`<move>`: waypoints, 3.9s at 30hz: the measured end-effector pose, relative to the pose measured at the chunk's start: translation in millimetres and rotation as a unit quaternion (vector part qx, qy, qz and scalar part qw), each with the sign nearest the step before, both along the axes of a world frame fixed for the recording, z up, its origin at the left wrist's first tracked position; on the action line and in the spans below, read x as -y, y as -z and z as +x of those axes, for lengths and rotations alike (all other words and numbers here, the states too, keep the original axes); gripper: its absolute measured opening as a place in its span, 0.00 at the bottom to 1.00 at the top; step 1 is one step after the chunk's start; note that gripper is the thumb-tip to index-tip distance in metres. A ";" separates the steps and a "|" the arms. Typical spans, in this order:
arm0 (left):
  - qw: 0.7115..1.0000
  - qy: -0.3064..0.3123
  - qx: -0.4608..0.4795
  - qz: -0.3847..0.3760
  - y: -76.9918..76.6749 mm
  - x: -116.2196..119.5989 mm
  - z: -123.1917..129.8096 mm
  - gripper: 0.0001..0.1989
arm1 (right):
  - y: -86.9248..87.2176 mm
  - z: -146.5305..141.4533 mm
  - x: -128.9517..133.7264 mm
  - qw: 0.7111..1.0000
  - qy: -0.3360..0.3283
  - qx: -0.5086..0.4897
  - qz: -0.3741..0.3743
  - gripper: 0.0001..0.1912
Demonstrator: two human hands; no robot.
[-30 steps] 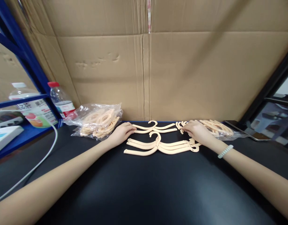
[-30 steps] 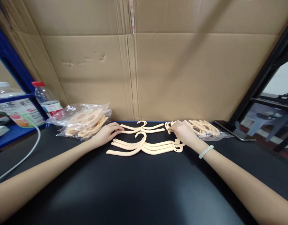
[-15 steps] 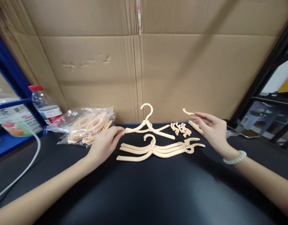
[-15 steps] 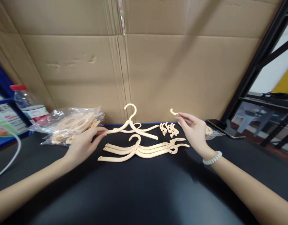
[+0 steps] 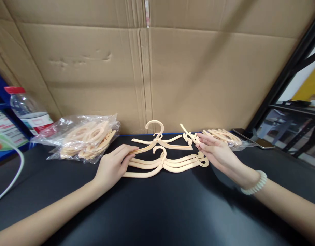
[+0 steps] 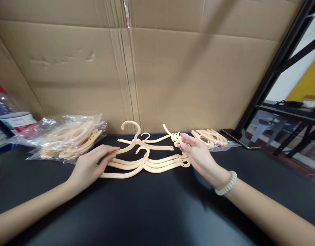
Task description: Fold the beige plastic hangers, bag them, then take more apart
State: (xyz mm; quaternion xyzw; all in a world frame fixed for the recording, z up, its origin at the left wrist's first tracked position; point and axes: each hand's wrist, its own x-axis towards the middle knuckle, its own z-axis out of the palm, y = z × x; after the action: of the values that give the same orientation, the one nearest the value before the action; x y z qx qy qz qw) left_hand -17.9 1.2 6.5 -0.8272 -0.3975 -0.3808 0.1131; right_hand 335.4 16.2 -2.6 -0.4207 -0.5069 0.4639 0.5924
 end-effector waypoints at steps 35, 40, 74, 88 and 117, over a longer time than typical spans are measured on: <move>0.999 0.013 0.002 -0.046 5.2 0.2 -3.0 0.08 | -24.9 -6.9 5.6 0.993 -0.115 0.010 -0.026 0.13; 0.999 0.014 -0.001 -0.041 5.1 0.2 -2.1 0.07 | -30.2 -2.2 7.6 0.985 -0.156 0.005 -0.066 0.12; 0.999 0.034 0.002 0.012 2.4 2.4 2.0 0.08 | -26.1 -1.2 9.5 0.966 -0.208 0.002 -0.155 0.13; 1.000 0.021 0.005 -0.005 1.3 4.6 0.8 0.08 | -27.4 -14.7 19.1 0.984 -0.150 0.030 -0.094 0.18; 1.000 0.026 -0.001 -0.001 1.3 6.0 0.3 0.10 | -27.4 -25.6 26.1 0.997 -0.052 0.045 -0.036 0.24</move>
State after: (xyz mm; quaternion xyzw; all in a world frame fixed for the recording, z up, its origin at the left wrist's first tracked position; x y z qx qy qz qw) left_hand -17.7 -4.8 5.2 -0.8380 -0.3760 -0.3818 0.1024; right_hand 309.8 -9.9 24.8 -0.4355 -0.5366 0.4928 0.5287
